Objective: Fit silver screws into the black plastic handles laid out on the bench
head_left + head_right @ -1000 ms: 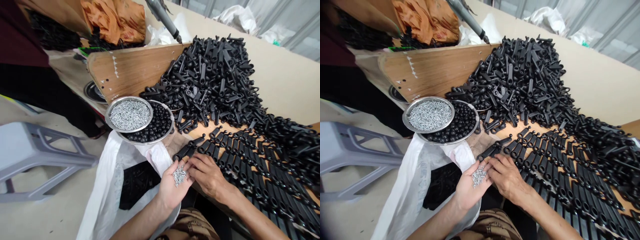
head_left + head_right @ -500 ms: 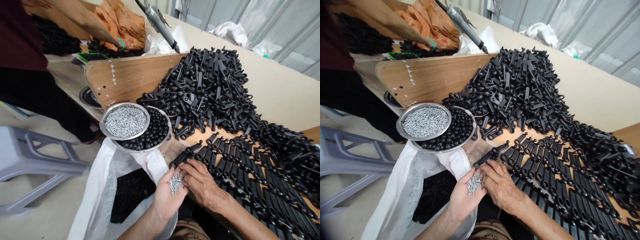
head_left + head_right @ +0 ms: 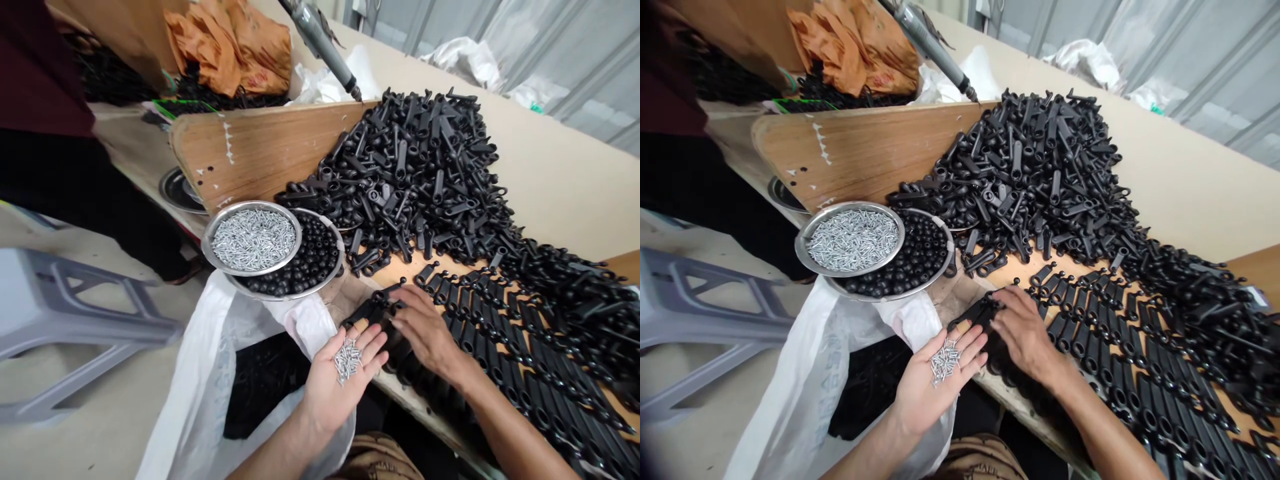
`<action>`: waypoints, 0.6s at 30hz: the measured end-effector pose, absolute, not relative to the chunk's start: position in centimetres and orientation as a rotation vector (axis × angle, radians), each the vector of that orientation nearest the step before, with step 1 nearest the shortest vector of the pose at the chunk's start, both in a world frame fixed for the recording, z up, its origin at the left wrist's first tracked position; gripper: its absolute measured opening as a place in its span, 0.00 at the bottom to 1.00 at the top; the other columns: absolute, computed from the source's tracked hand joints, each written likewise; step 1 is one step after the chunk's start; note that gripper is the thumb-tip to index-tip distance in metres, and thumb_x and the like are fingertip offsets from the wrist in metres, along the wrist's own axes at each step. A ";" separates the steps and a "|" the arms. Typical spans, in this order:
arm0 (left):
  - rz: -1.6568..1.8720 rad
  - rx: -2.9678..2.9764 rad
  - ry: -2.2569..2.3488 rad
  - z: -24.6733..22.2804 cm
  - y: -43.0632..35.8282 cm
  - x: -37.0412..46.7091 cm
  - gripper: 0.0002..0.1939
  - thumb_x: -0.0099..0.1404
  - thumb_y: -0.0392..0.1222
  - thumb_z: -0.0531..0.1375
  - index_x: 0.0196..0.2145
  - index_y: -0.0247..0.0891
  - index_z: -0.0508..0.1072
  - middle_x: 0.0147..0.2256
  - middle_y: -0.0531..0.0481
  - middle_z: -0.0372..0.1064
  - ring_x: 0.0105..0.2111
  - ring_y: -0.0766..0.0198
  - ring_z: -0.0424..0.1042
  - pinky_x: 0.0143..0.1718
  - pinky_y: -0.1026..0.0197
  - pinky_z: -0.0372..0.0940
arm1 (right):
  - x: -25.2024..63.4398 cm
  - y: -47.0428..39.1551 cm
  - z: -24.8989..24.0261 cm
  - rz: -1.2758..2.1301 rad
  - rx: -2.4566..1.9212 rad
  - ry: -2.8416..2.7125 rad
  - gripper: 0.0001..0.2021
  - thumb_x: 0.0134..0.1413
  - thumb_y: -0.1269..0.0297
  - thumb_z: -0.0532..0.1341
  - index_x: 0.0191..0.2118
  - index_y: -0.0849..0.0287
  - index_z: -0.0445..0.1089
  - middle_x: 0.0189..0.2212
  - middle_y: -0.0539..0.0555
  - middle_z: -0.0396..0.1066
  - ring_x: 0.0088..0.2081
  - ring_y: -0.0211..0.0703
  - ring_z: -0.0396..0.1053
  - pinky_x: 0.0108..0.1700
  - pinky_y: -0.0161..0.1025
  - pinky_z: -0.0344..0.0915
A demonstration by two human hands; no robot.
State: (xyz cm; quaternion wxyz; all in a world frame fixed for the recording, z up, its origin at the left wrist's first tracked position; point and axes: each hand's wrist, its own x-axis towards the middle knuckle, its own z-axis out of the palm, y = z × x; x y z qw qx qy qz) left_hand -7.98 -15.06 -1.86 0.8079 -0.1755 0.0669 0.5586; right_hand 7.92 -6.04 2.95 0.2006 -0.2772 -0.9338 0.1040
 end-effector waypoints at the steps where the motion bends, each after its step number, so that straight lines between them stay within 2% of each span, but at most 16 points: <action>1: 1.195 -0.367 0.151 -1.9 -15.1 -8.0 0.16 0.62 0.40 0.49 0.46 0.31 0.63 0.48 0.38 0.62 0.53 0.51 0.56 0.53 0.48 0.51 | 8.1 -5.1 3.2 0.290 -0.797 -2.611 0.06 0.55 0.71 0.51 0.31 0.60 0.63 0.44 0.59 0.63 0.51 0.47 0.55 0.54 0.53 0.53; 6: 1.201 -0.340 0.173 -2.2 -15.2 -8.2 0.16 0.62 0.41 0.49 0.46 0.32 0.63 0.49 0.38 0.62 0.54 0.51 0.56 0.54 0.49 0.51 | 8.3 -2.1 2.4 0.326 -0.932 -2.651 0.10 0.56 0.69 0.50 0.27 0.60 0.65 0.45 0.58 0.62 0.50 0.48 0.55 0.51 0.51 0.56; 18: 1.198 -0.313 0.220 -2.0 -15.0 -8.5 0.16 0.61 0.41 0.50 0.45 0.32 0.64 0.49 0.38 0.63 0.53 0.51 0.56 0.53 0.49 0.52 | 7.5 -0.7 0.5 0.236 -1.005 -2.731 0.10 0.51 0.70 0.55 0.22 0.61 0.66 0.39 0.56 0.65 0.43 0.45 0.58 0.45 0.46 0.60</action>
